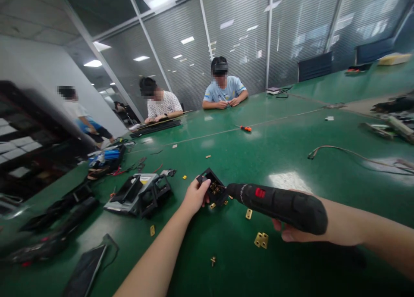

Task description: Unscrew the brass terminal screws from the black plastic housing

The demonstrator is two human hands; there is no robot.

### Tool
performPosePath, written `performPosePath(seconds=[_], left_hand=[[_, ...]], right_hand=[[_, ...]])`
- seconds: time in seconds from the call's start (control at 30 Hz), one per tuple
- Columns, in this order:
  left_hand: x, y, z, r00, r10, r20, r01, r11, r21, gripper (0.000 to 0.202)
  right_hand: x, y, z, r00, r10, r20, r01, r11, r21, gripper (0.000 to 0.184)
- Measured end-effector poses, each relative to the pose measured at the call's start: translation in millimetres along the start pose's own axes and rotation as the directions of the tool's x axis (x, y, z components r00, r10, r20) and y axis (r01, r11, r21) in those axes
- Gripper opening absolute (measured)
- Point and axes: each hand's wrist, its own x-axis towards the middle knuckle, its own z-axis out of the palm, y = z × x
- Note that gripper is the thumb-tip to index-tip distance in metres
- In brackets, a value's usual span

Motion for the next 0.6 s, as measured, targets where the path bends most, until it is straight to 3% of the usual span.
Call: performPosePath(seconds=[0.23, 0.37, 0.53, 0.6], left_hand=[[-0.5, -1.2, 0.0, 1.000, 0.006, 0.005, -0.006, 1.000, -0.015, 0.044], [1.4, -5.8, -1.1, 1.000, 0.002, 0.003, -0.002, 1.000, -0.020, 0.045], [2.9, -8.4, -1.5, 1.000, 0.003, 0.014, -0.003, 1.000, -0.002, 0.047], [3.2, -8.5, -1.6, 1.000, 0.001, 0.018, -0.001, 1.000, -0.005, 0.048]], right_hand=[[0.1, -1.7, 0.2, 0.996, 0.089, -0.007, -0.089, 0.994, -0.066, 0.062], [5.3, 1.2, -1.3, 0.968, 0.179, 0.176, -0.190, 0.981, 0.048, 0.073], [11.0, 16.1, -2.7, 0.964, 0.123, 0.235, -0.180, 0.954, 0.240, 0.103], [13.0, 19.1, -4.7, 0.966, 0.061, 0.253, -0.134, 0.949, 0.286, 0.104]])
